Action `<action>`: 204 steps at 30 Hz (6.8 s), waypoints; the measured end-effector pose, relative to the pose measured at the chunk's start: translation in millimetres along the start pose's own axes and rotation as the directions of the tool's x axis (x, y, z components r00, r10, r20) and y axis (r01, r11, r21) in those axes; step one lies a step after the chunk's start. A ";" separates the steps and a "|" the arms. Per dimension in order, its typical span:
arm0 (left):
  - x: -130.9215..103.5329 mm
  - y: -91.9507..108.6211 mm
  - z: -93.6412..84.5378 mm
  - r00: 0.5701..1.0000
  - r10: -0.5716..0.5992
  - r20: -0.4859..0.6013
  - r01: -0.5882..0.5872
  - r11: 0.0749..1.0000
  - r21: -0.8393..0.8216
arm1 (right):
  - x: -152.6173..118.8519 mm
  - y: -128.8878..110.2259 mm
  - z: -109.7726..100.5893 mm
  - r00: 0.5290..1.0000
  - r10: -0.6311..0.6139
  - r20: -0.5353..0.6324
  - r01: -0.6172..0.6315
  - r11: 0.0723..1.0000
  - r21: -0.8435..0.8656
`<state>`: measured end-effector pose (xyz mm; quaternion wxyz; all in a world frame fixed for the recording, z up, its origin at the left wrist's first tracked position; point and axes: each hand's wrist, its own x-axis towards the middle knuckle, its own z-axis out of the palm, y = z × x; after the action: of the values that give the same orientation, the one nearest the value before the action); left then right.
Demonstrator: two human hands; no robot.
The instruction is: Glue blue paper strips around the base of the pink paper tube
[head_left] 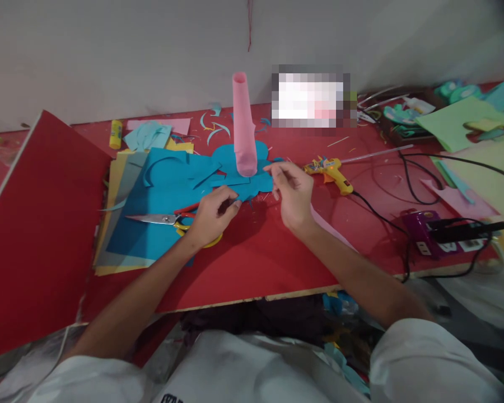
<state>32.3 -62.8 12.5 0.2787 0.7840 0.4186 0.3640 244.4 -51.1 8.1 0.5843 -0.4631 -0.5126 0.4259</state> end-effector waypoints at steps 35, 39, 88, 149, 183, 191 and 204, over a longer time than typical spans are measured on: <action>-0.8 -1.5 -0.2 0.999 0.032 0.030 -0.031 0.999 -0.028 | 4.5 -1.9 -4.6 0.981 -0.174 -0.081 0.172 0.985 -0.031; -1.5 -2.4 0.1 0.999 0.044 -0.013 -0.044 0.998 -0.049 | 11.2 0.9 -8.6 0.971 -0.138 -0.197 0.156 0.985 0.078; 1.1 -0.7 0.2 0.999 0.030 0.033 -0.031 0.999 0.017 | 0.8 9.5 10.6 0.995 -0.013 0.097 0.005 0.996 0.087; 0.1 -3.2 0.0 0.999 0.038 0.021 -0.038 0.999 -0.017 | -4.7 2.9 11.6 0.966 0.051 0.253 -0.057 0.998 0.014; -0.4 -2.8 -1.2 0.999 0.021 0.029 -0.021 1.000 -0.003 | 5.6 8.2 0.1 0.961 -0.269 -0.062 0.269 0.963 0.001; -0.3 -3.4 -1.1 0.999 0.030 0.021 -0.030 1.000 -0.004 | 16.9 9.8 -7.7 0.976 -0.181 -0.123 0.204 0.956 0.210; 0.5 -1.0 -1.7 1.000 -0.006 0.030 0.006 1.000 0.008 | 6.3 -2.5 -2.3 0.978 -0.200 -0.052 0.199 0.980 -0.024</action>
<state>30.6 -61.6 12.8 0.2827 0.7892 0.4181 0.3498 247.5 -45.7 11.7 0.6333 -0.4263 -0.5444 0.3476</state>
